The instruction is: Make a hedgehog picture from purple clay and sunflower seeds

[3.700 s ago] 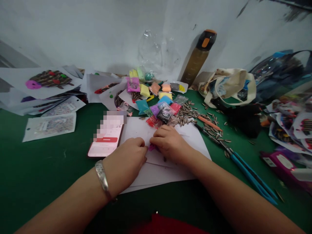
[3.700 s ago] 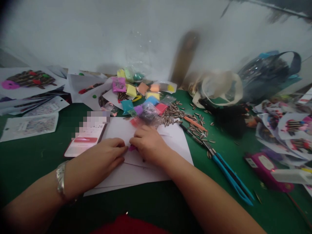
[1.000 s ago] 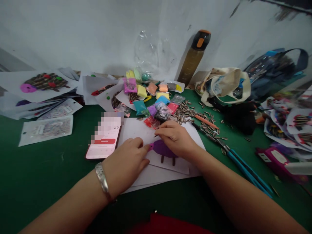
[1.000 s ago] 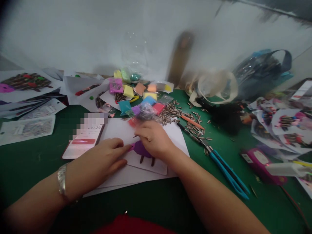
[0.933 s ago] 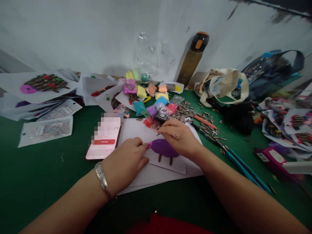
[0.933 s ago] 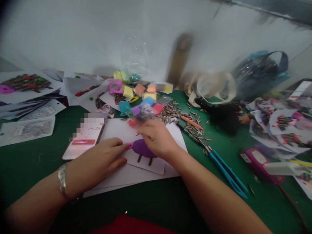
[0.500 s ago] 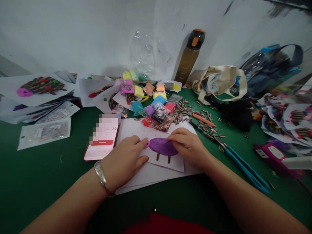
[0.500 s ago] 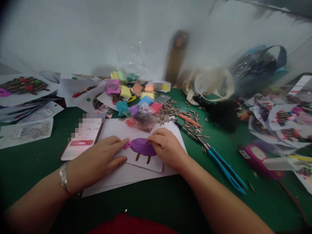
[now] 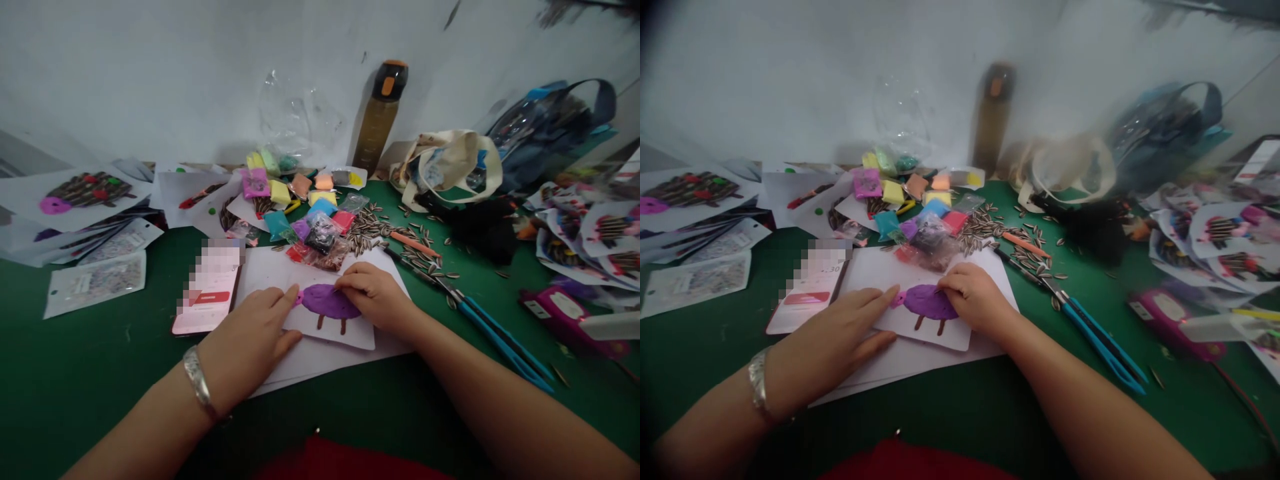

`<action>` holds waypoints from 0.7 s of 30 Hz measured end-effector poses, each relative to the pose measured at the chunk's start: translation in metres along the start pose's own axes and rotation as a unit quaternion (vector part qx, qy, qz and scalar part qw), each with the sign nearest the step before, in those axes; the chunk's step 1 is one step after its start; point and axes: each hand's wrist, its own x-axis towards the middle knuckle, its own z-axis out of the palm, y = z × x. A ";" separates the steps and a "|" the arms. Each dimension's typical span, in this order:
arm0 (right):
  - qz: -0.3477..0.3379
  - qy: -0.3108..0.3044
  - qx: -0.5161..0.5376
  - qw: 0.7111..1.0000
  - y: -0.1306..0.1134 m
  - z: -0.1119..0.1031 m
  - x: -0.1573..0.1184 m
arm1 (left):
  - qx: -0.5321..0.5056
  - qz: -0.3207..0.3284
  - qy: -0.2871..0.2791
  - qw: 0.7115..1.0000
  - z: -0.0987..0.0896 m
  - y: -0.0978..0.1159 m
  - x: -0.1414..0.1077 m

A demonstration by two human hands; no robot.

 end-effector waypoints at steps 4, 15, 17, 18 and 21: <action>-0.010 -0.002 -0.001 1.000 0.002 0.000 0.000 | 0.016 -0.004 -0.011 1.000 0.000 0.005 -0.002; -0.016 -0.005 -0.008 1.000 0.003 -0.001 0.000 | 0.020 -0.007 0.035 0.999 0.009 0.010 -0.009; -0.022 -0.001 -0.007 1.000 0.003 -0.001 0.000 | 0.027 -0.013 0.027 0.999 0.009 0.012 -0.009; -0.025 0.000 -0.007 1.000 0.003 0.000 0.000 | 0.032 -0.015 0.023 0.999 0.008 0.013 -0.010; -0.029 0.003 -0.005 1.000 0.003 -0.001 0.000 | 0.043 -0.016 0.027 0.999 0.008 0.015 -0.009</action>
